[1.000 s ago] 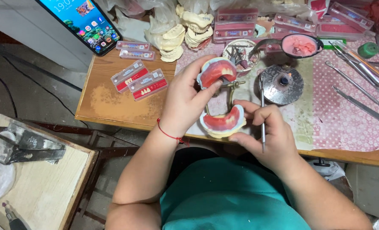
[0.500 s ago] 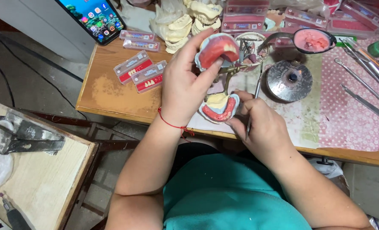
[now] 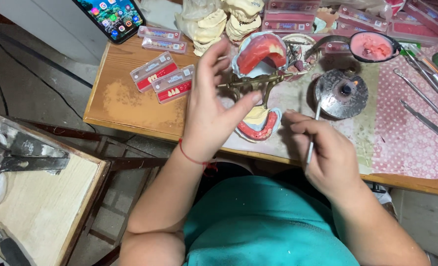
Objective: Applying and shaping pink wax on a dental model using a dental carver at a laboratory bench
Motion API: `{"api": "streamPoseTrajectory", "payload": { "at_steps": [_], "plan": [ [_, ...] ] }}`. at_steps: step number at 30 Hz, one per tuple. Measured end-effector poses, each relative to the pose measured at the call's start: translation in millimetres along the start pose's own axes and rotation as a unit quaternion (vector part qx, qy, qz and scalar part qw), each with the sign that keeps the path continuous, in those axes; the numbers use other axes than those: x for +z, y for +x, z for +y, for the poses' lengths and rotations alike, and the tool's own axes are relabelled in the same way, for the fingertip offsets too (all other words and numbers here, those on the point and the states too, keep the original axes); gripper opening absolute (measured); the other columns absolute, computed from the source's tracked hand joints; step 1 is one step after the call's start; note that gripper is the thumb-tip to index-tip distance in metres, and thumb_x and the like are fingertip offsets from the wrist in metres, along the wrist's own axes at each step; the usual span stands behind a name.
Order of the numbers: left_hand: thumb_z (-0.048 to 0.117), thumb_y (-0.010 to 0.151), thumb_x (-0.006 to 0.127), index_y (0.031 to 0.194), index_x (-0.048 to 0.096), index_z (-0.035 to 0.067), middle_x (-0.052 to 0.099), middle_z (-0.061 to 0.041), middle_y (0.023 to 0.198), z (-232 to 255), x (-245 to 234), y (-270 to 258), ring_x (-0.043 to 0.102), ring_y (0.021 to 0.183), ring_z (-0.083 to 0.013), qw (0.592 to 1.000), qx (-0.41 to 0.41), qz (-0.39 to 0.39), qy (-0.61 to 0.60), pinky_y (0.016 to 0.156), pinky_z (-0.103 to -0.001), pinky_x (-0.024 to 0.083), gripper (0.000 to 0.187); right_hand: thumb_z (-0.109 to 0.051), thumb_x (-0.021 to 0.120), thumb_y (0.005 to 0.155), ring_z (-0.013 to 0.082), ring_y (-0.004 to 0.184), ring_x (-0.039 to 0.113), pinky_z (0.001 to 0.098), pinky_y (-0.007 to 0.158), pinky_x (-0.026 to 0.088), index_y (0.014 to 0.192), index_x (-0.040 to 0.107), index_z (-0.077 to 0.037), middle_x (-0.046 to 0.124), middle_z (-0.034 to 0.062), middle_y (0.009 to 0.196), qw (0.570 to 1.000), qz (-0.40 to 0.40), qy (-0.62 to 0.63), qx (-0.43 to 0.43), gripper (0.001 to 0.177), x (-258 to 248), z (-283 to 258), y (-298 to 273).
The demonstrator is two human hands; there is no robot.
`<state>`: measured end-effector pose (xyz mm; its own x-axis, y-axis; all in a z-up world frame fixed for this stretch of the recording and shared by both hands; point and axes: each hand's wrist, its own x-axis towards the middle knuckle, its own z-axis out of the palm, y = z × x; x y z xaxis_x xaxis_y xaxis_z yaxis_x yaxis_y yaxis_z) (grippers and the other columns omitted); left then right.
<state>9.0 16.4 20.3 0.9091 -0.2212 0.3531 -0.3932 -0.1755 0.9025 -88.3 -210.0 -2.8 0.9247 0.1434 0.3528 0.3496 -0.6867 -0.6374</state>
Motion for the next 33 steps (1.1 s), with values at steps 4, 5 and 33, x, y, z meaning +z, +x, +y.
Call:
{"api": "streamPoseTrajectory", "payload": {
  "at_steps": [4, 5, 33],
  "plan": [
    [0.027, 0.097, 0.075, 0.115, 0.051, 0.004, 0.055, -0.014, 0.113, -3.6, 2.3, -34.2, 0.057, 0.105, -0.0305, 0.964, 0.202, 0.115, 0.131, 0.098, -0.042, 0.050, 0.037, -0.012, 0.051, 0.109, 0.0340, 0.107, 0.071, 0.0397, 0.097, 0.054, 0.128, 0.065, 0.008, 0.071, 0.0246, 0.122, 0.996, 0.060, 0.008, -0.072, 0.031, -21.7, 11.4, -7.2],
    [0.027, 0.095, 0.074, 0.101, 0.054, 0.008, 0.058, -0.014, 0.103, -3.2, 2.4, -45.9, 0.059, 0.097, -0.0323, 0.957, 0.226, 0.104, 0.148, 0.094, -0.044, 0.049, 0.028, -0.013, 0.054, 0.107, 0.0356, 0.095, 0.069, 0.0410, 0.089, 0.053, 0.129, 0.066, 0.013, 0.070, 0.0287, 0.114, 0.991, 0.083, 0.006, -0.101, 0.036, -27.7, 16.2, -9.0],
    [0.032, 0.102, 0.063, 0.101, 0.069, 0.011, 0.069, -0.011, 0.120, -11.9, 15.2, -56.8, 0.070, 0.114, -0.0337, 0.952, 0.196, 0.005, 0.234, 0.096, -0.043, 0.055, 0.023, -0.031, 0.045, 0.103, 0.0336, 0.082, 0.076, 0.0416, 0.081, 0.063, 0.089, 0.064, 0.002, 0.070, 0.0152, 0.083, 0.941, -0.159, 0.168, -0.247, 0.040, -17.7, 16.7, 79.6]
  ]
}}
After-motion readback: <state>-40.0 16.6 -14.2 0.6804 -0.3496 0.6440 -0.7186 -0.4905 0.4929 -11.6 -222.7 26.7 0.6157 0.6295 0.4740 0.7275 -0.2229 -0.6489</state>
